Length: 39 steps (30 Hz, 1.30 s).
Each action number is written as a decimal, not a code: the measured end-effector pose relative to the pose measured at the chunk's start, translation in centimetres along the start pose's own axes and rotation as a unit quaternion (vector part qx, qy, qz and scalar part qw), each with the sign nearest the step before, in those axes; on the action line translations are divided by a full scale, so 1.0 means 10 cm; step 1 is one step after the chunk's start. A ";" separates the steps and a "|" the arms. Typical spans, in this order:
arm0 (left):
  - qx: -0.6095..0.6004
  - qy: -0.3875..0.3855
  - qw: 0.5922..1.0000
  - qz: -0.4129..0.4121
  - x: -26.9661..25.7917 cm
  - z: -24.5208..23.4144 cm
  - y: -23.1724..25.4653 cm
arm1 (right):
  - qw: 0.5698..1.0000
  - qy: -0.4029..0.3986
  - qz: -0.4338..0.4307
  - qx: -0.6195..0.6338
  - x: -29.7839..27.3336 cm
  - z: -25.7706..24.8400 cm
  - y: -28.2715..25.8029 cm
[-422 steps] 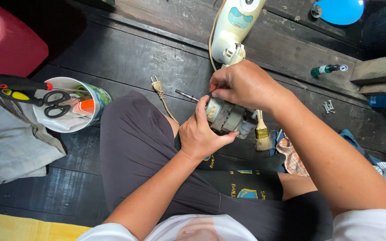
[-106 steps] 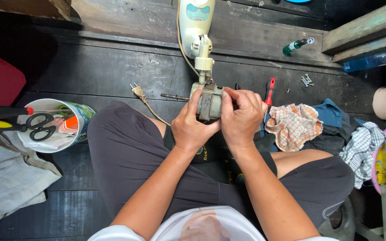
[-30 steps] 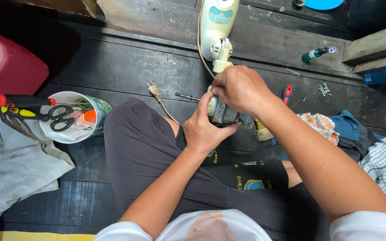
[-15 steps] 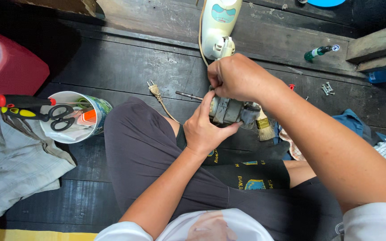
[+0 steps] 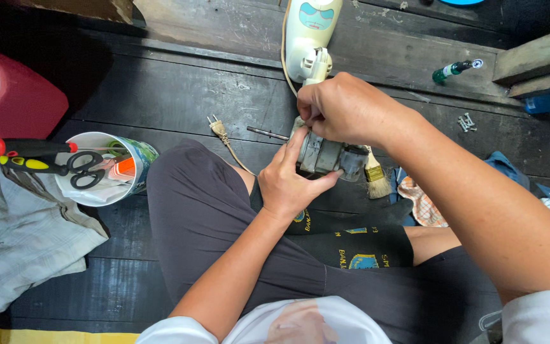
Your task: The person sits on the floor and reassembles the motor housing of a cream-colored electric appliance. They apply lubricant to the shaft, fit the housing halves together, and secure them with screws using a screwdriver.
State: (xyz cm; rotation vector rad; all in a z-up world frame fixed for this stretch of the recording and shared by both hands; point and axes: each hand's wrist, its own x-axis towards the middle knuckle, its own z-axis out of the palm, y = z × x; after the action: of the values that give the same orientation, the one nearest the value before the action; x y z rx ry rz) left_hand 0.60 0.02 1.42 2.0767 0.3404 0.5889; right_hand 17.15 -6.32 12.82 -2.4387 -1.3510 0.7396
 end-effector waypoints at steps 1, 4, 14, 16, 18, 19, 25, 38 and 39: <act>0.003 0.005 1.000 0.004 0.00 0.00 0.00 | 1.000 0.016 -0.006 0.010 -0.02 0.01 0.02; 0.006 0.010 1.000 0.010 0.00 0.00 -0.01 | 0.997 0.067 0.000 0.040 -0.13 0.00 0.12; -0.004 -0.013 1.000 -0.016 0.00 0.00 0.02 | 0.981 0.133 0.069 0.123 -0.60 0.30 0.36; -0.004 -0.014 1.000 -0.020 0.00 -0.02 0.02 | 0.974 0.145 0.082 0.151 -0.59 0.35 0.34; -0.006 -0.013 1.000 -0.020 0.01 -0.02 0.04 | 0.969 0.150 0.090 0.173 -0.57 0.36 0.32; -0.007 -0.012 1.000 -0.017 0.01 -0.02 0.04 | 0.970 0.152 0.081 0.169 -0.57 0.36 0.32; -0.006 -0.015 1.000 -0.013 0.01 -0.02 0.04 | 0.974 0.193 0.036 0.114 -0.69 0.46 0.74; -0.015 -0.026 0.999 -0.029 0.00 -0.03 0.05 | 0.846 0.261 0.460 0.066 -1.54 1.86 2.68; -0.011 -0.019 1.000 -0.018 0.01 -0.03 0.04 | 0.845 0.254 0.466 0.063 -1.48 1.92 2.66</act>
State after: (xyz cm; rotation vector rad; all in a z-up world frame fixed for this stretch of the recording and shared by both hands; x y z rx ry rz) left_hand 0.50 0.06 1.95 2.0527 0.3481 0.5288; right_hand 19.16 -33.48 -10.78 -2.8039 0.1327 0.2587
